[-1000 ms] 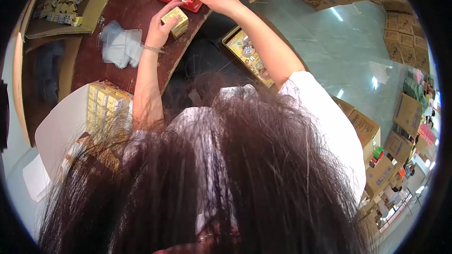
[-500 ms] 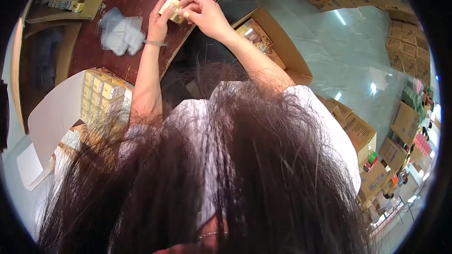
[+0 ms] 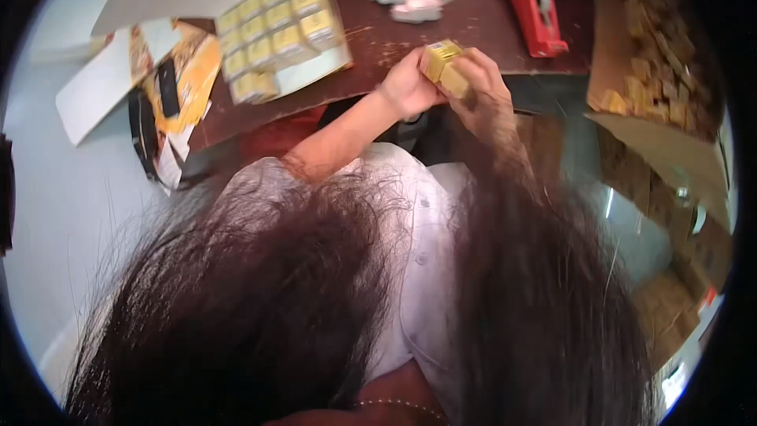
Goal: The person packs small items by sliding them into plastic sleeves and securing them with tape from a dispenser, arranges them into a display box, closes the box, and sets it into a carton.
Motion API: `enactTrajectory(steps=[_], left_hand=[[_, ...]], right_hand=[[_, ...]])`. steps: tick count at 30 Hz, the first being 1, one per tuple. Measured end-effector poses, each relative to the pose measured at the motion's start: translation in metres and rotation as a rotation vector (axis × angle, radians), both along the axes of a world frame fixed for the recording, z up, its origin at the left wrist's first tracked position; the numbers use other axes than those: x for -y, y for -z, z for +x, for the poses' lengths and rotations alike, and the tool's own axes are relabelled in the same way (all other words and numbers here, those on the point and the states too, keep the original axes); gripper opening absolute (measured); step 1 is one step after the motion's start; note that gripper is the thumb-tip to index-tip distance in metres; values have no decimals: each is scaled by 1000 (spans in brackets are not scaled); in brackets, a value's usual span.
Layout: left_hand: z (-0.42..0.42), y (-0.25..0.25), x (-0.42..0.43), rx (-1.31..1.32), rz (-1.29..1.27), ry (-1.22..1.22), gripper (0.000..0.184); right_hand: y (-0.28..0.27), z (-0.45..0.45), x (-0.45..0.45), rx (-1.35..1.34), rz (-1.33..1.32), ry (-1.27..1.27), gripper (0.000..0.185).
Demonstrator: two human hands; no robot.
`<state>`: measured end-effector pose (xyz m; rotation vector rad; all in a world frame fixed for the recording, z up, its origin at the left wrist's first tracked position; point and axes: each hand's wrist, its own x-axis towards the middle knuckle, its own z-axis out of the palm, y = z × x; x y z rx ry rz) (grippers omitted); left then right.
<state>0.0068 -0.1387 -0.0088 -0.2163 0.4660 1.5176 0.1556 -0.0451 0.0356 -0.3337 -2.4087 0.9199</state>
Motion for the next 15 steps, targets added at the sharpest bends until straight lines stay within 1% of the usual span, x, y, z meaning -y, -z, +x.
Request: enactTrajectory(steps=[1, 2, 3, 4, 5, 6, 7, 8, 9, 10, 11, 12, 13, 14, 15], left_hand=[[-2, -30, 31, -111, -85, -13, 43], [-7, -28, 62, -446, -65, -78, 37], [-15, -21, 93, -785, -50, -136, 31], [-16, -46, 115, -1259, -221, -311, 17], [-29, -59, 143, -1721, -349, -459, 11], [-42, -68, 167, -1898, -379, -632, 10], [-58, -71, 191, -2026, -415, -723, 13], [-72, -71, 212, -2075, -491, -821, 14], [-93, -59, 233, -2110, -602, -922, 19], [-110, -54, 256, -1965, -748, -925, 20], [-135, -46, 274, -1809, -818, -1042, 20], [-161, -52, 289, -1617, -824, -1154, 21], [-200, -47, 315, -1808, -1017, -1072, 27], [-240, -39, 337, -1906, -1153, -992, 35], [-288, -23, 363, -2185, -1265, -929, 45]], right_hand=[[-3, -10, 8, 11, -296, 9, 62], [-23, -21, 16, 53, -556, -2, 59], [-19, -40, 18, 58, -627, -73, 58], [-19, -55, 20, 66, -703, -144, 57], [-49, -77, 34, 143, -518, -185, 59], [-45, -101, 47, 16, -540, -322, 60], [-57, -121, 65, 40, -344, -323, 60], [-69, -139, 83, 56, -148, -322, 60], [-64, -157, 100, 86, -116, -352, 59], [-52, -175, 114, 111, -80, -379, 59], [-37, -188, 126, 135, -15, -428, 60], [-15, -197, 137, 45, 51, -453, 64], [-5, -200, 147, 45, 32, -445, 65], [-3, -201, 154, 46, 13, -433, 66], [-5, -200, 157, 35, 13, -425, 66]])
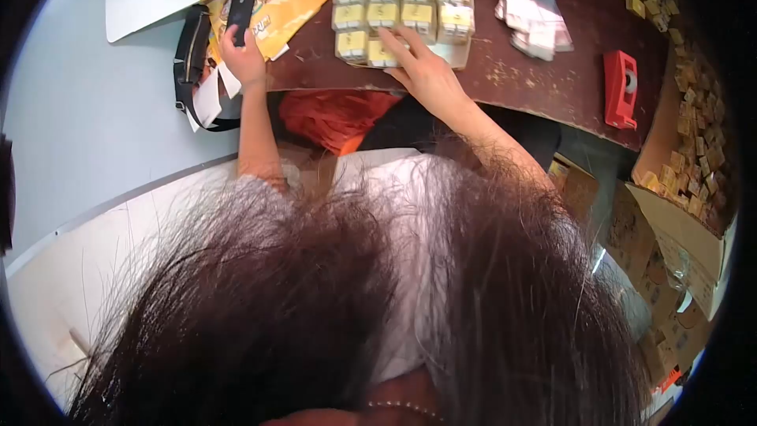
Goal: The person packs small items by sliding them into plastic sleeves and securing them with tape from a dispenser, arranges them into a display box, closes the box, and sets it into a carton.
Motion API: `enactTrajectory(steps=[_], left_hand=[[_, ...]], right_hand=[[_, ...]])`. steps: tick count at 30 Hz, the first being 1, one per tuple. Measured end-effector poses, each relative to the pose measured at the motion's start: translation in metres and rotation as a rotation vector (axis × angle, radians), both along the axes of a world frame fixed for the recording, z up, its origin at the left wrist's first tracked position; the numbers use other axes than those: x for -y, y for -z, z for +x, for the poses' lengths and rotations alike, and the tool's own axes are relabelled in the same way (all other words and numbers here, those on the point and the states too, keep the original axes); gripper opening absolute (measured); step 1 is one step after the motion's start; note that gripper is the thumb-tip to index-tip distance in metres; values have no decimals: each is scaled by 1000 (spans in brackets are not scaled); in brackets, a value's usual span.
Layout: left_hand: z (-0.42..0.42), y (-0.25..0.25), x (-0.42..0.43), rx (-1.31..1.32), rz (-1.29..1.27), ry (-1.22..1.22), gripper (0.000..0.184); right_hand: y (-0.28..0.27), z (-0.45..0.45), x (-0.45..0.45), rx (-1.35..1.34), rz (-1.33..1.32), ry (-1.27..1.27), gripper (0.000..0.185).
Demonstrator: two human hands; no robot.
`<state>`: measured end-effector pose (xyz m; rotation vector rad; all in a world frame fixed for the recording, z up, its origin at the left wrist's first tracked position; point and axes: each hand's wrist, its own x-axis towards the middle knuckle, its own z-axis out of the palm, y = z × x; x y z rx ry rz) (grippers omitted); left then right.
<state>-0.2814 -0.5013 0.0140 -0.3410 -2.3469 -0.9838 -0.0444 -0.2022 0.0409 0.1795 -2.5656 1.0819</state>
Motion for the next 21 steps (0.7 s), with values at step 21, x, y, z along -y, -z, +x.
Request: enactTrajectory(steps=[21], left_hand=[[56, -85, -1, 827, 1356, 916, 89]], right_hand=[[-37, 41, -54, 17, -189, 401, 38]])
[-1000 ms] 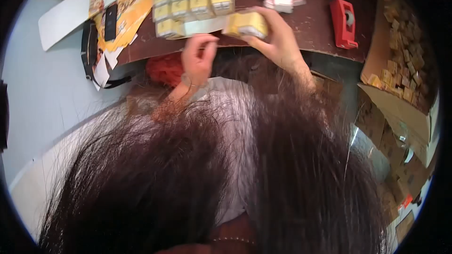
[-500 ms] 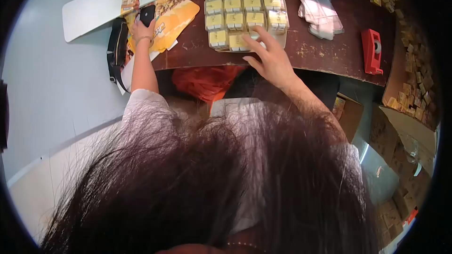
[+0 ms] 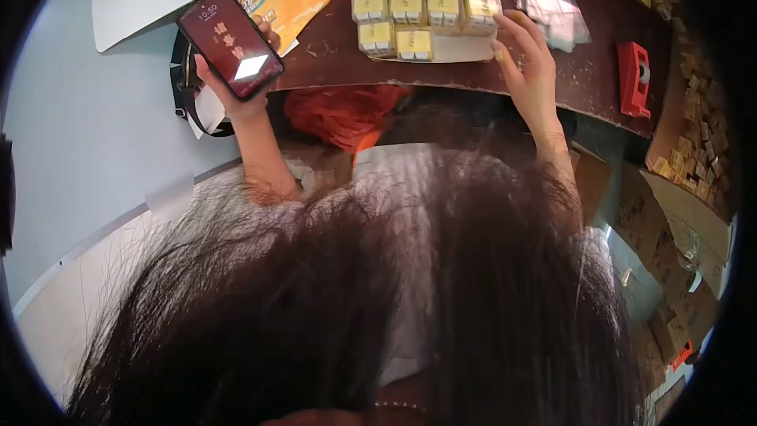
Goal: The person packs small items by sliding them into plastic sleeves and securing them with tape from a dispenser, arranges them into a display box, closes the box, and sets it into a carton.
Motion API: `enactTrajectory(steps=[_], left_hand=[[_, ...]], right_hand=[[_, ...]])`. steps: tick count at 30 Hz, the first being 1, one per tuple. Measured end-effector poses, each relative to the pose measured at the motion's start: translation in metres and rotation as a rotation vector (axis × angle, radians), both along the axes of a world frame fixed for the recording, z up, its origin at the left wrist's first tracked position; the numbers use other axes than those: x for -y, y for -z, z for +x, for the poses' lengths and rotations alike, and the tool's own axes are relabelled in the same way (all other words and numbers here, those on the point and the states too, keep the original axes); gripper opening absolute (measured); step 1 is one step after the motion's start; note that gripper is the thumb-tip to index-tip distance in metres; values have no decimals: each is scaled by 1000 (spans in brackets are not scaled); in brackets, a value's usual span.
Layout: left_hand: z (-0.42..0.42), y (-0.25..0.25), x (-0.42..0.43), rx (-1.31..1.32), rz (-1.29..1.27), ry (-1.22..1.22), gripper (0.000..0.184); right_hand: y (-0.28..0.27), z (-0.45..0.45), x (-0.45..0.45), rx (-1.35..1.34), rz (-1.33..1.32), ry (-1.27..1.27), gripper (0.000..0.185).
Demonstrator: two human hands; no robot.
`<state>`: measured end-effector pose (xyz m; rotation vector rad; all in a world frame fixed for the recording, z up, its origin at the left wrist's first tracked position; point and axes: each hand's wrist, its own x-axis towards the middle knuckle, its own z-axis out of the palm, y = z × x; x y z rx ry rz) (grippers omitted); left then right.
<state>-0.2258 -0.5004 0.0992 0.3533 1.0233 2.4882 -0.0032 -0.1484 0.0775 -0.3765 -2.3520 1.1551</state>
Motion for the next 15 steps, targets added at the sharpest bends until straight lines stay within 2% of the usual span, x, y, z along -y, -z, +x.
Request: enactTrajectory(steps=[3, 6, 10, 12, 15], left_hand=[[37, 4, -25, 138, 210, 208, 93], [64, 1, -50, 251, 281, 305, 88], [86, -5, -76, 273, 303, 418, 85], [86, -3, -87, 266, 399, 501, 92], [74, -7, -79, 214, 97, 262, 88]], right_hand=[[2, 3, -6, -1, -34, -25, 35], [1, 21, -10, 28, -49, -13, 32], [16, 53, -27, 98, 14, -15, 29], [20, 66, -35, 140, -1, -24, 29], [28, 83, -52, 90, 88, 37, 27]])
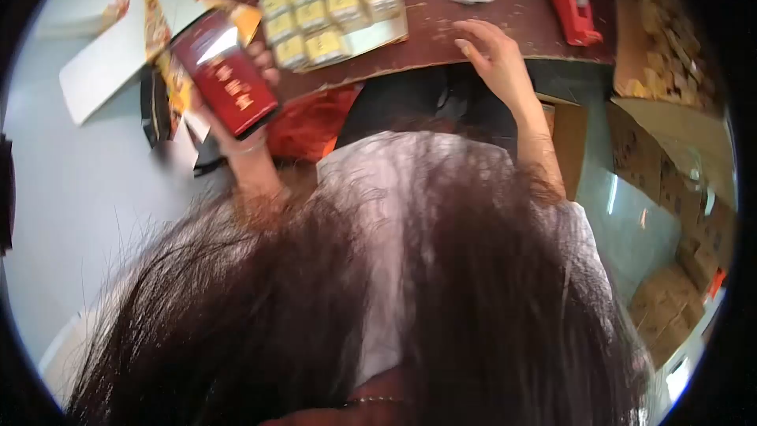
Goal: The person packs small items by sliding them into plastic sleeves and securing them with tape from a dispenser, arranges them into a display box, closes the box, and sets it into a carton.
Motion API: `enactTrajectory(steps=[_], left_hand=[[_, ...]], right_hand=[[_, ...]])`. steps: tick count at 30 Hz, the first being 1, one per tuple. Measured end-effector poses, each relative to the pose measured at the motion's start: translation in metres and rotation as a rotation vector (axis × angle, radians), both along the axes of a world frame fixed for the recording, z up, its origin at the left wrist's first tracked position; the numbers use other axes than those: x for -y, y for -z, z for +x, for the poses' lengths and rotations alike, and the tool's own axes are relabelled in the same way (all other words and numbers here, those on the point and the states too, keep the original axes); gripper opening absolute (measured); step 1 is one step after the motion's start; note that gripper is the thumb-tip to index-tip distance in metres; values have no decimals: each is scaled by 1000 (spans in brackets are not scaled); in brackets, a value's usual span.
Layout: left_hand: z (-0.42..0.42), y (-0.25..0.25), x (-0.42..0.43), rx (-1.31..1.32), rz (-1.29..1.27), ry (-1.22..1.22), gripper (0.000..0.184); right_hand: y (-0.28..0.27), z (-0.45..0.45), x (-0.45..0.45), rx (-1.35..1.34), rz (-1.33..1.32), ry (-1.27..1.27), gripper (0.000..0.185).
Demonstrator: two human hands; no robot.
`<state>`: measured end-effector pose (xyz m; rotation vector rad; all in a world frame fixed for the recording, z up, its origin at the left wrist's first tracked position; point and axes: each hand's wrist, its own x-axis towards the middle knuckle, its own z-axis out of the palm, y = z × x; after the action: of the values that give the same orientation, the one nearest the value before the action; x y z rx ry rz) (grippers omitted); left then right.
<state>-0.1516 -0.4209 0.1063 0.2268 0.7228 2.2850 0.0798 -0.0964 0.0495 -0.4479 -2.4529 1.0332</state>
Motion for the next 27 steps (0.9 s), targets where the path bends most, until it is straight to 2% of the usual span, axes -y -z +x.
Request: enactTrajectory(steps=[2, 3, 4, 5, 7, 9, 10, 11, 13, 14, 15, 16, 17, 18, 20, 21, 22, 23, 24, 25, 27], left_hand=[[-16, -12, 19, -212, -428, -277, 70], [-46, 2, 28, -122, -548, -429, 60], [-110, 52, 62, -480, -956, -624, 57], [-122, 51, 64, -771, -1327, -687, 56], [-180, 98, 88, -1235, -1604, -813, 64], [-208, 126, 99, -1540, -1854, -842, 69], [-205, 123, 94, -1464, -2022, -698, 74], [-207, 126, 95, -1484, -2002, -692, 74], [-209, 127, 90, -1507, -2228, -754, 73], [-209, 122, 86, -1611, -2015, -899, 67], [-205, 110, 75, -1629, -1999, -900, 67], [-202, 98, 64, -1646, -1831, -988, 61], [-192, 86, 51, -1648, -1666, -1066, 56], [-154, 46, 17, -1743, -1384, -968, 46], [-84, 21, -40, -1145, -1135, -745, 34], [-49, 11, -64, -1384, -1102, -633, 31], [-19, 19, -91, -1186, -895, -333, 31], [12, 26, -118, -928, -742, -83, 33], [55, -3, -147, -1044, -829, 213, 40], [75, 19, -172, -259, -239, 415, 53], [90, 29, -208, -118, -150, 534, 66]], right_hand=[[3, 11, -20, -1, -1, 69, 26], [3, 14, -31, -2, -22, 90, 25], [4, 15, -43, -1, -12, 159, 25], [6, 12, -55, -3, -5, 223, 24], [13, -3, -80, -46, -75, 323, 27], [31, -29, -112, -39, 191, 395, 33], [35, -45, -123, -18, 220, 438, 38], [39, -63, -132, 1, 249, 477, 44], [48, -97, -140, 84, 441, 611, 50], [50, -106, -146, 174, 286, 554, 51], [51, -113, -152, 257, 130, 496, 52], [53, -116, -156, 204, 41, 482, 44], [49, -115, -157, 198, 42, 494, 44], [44, -113, -154, 153, 47, 545, 41], [44, -108, -152, 119, 52, 592, 37], [47, -103, -153, 18, -73, 582, 32], [49, -99, -154, -87, -196, 569, 27], [41, -90, -146, -86, -191, 559, 27], [28, -73, -125, -225, -445, 379, 23], [17, -55, -97, -354, -702, 196, 20], [2, -22, -39, -186, -849, 20, 16]])
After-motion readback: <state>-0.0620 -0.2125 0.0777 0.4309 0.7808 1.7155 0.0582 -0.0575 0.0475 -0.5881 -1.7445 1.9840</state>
